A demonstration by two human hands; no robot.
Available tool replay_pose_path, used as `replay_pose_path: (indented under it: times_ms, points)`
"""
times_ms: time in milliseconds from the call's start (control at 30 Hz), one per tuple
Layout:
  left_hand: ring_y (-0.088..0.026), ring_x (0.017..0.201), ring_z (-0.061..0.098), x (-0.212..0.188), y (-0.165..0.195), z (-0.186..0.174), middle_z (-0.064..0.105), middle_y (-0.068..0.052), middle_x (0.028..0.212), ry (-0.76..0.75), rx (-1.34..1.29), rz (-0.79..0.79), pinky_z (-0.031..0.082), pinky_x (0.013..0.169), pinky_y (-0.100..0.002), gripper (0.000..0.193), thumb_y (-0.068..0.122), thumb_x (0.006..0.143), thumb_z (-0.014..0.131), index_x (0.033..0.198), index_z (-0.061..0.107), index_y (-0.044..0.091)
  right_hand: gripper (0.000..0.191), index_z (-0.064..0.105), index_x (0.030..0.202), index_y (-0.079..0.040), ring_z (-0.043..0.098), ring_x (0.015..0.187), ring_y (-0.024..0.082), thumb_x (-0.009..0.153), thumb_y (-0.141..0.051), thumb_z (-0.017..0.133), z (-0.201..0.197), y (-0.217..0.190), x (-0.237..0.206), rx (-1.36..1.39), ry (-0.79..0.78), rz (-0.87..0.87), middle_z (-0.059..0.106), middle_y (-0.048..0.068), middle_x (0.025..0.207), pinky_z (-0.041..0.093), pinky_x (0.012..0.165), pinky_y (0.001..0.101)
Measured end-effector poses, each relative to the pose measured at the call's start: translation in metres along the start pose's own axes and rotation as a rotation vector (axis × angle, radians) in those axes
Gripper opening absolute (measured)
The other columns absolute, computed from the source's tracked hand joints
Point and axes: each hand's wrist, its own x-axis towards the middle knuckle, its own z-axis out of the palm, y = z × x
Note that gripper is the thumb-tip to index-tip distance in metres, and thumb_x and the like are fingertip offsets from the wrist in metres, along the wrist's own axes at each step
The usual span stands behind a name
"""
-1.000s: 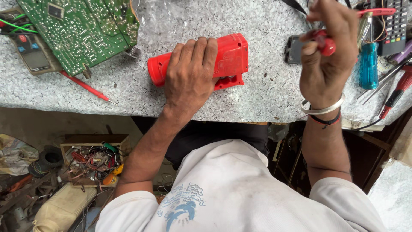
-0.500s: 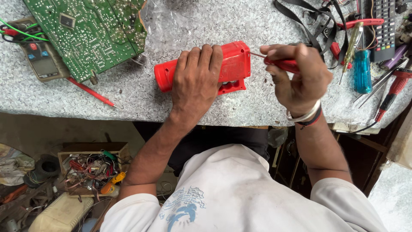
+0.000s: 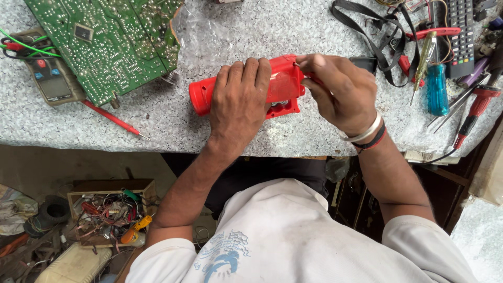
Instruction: The person repairs a red handheld emergency light on a workbench. They solder a component on the circuit board, open the red plastic housing, reposition internal wiring and the reflector, close the case, and use a screwdriver to tighten screws on the housing.
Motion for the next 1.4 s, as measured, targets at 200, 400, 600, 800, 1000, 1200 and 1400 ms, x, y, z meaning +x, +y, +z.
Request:
replay_pose_path:
  times_ms: [200,400,600,800,1000,1200,1400]
  points:
    - [-0.03,0.1,0.062,0.015,-0.004,-0.011,0.062,-0.011,0.107,-0.097,-0.197,-0.016,0.049,0.092,-0.044,0.063,0.029,0.073,0.088,0.121,0.057,0.003,0.049,0.056,0.15,-0.009,0.072,0.093,0.027,0.107,-0.006,0.078,-0.013,-0.006,0.03,-0.124,-0.089,0.072,0.071,0.013,0.116,0.059,0.08,0.0379]
    - [-0.033,0.097,0.065,0.042,0.006,-0.034,0.063,-0.014,0.104,-0.169,-0.24,0.043,0.05,0.087,-0.047,0.069,0.035,0.07,0.089,0.121,0.057,0.002,0.051,0.052,0.147,-0.017,0.07,0.1,0.031,0.099,-0.01,0.069,-0.049,-0.005,0.067,0.02,-0.104,-0.038,0.066,0.01,0.116,0.058,0.086,0.0384]
    - [-0.039,0.102,0.065,0.076,0.01,-0.053,0.066,-0.019,0.111,-0.473,-0.333,0.111,0.05,0.087,-0.052,0.082,0.042,0.069,0.088,0.132,0.053,0.001,0.059,0.055,0.151,-0.018,0.071,0.084,0.032,0.095,-0.01,0.072,-0.073,0.001,0.078,0.091,-0.339,0.202,0.07,0.01,0.099,0.058,0.074,0.0431]
    - [-0.036,0.117,0.064,0.121,0.001,-0.051,0.067,-0.014,0.121,-0.705,-0.551,0.279,0.052,0.099,-0.046,0.069,0.039,0.068,0.084,0.125,0.059,0.009,0.056,0.048,0.146,-0.02,0.07,0.107,0.034,0.096,-0.008,0.069,-0.084,0.012,0.083,0.171,-0.07,-0.129,0.067,0.013,0.125,0.059,0.09,0.0402]
    - [-0.04,0.121,0.055,0.122,0.003,-0.05,0.06,-0.018,0.128,-0.595,-0.545,0.269,0.047,0.098,-0.051,0.077,0.031,0.063,0.086,0.129,0.054,0.006,0.054,0.06,0.141,-0.021,0.072,0.079,0.032,0.09,-0.017,0.076,-0.087,0.011,0.078,-0.028,-0.324,0.309,0.071,0.011,0.097,0.057,0.068,0.0429]
    - [-0.034,0.121,0.059,0.121,0.011,-0.053,0.062,-0.013,0.124,-0.67,-0.445,0.137,0.05,0.101,-0.049,0.073,0.031,0.065,0.083,0.129,0.054,0.008,0.067,0.045,0.16,-0.022,0.071,0.086,0.027,0.098,-0.008,0.068,-0.08,0.014,0.071,0.226,-0.283,0.256,0.07,0.008,0.103,0.058,0.074,0.039]
    - [-0.032,0.115,0.061,0.113,0.013,-0.053,0.062,-0.011,0.115,-0.699,-0.41,0.145,0.052,0.098,-0.048,0.068,0.03,0.064,0.083,0.123,0.056,0.011,0.074,0.045,0.157,-0.023,0.067,0.076,0.027,0.091,-0.017,0.079,-0.068,0.007,0.067,-0.02,-0.221,0.255,0.066,0.008,0.091,0.056,0.069,0.0402]
